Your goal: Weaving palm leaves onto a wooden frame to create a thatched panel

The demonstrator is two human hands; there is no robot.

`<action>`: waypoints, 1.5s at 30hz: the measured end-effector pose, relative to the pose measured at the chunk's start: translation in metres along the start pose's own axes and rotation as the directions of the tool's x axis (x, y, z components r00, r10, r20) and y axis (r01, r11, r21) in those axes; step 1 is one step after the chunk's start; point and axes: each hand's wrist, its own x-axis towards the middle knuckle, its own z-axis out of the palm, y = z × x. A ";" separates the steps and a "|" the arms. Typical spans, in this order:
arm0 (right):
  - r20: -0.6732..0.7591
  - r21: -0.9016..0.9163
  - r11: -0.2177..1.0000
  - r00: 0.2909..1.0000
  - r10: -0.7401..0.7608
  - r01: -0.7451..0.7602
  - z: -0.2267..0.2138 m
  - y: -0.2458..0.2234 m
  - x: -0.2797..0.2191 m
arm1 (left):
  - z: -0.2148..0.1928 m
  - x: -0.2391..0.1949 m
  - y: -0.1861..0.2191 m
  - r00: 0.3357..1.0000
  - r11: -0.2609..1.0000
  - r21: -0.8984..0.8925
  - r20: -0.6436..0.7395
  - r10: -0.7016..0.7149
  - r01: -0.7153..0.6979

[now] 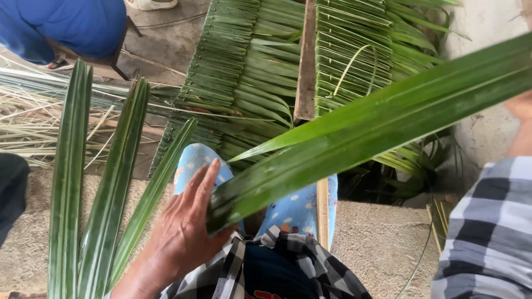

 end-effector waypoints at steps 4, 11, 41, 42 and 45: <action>-0.371 -0.251 0.944 0.922 0.108 -0.212 -0.042 0.058 -0.026 | -0.020 -0.001 0.000 0.961 0.980 0.084 0.196 -0.194 0.180; 0.039 -0.993 0.104 0.995 -0.089 0.048 -0.152 0.243 -0.053 | -0.101 0.022 -0.039 0.983 0.740 0.672 0.136 -0.124 0.000; -0.473 0.206 0.971 0.857 0.207 -0.121 -0.099 0.426 -0.093 | 0.260 0.230 0.014 0.956 0.992 0.128 0.289 -0.039 0.002; -0.471 0.201 0.972 0.858 0.207 -0.125 -0.093 0.422 -0.098 | 0.264 0.230 0.014 0.950 0.988 0.152 0.304 -0.064 0.017; -0.465 0.222 0.966 0.856 0.225 -0.134 -0.086 0.420 -0.102 | 0.267 0.229 0.017 0.947 0.983 0.181 0.308 -0.088 0.033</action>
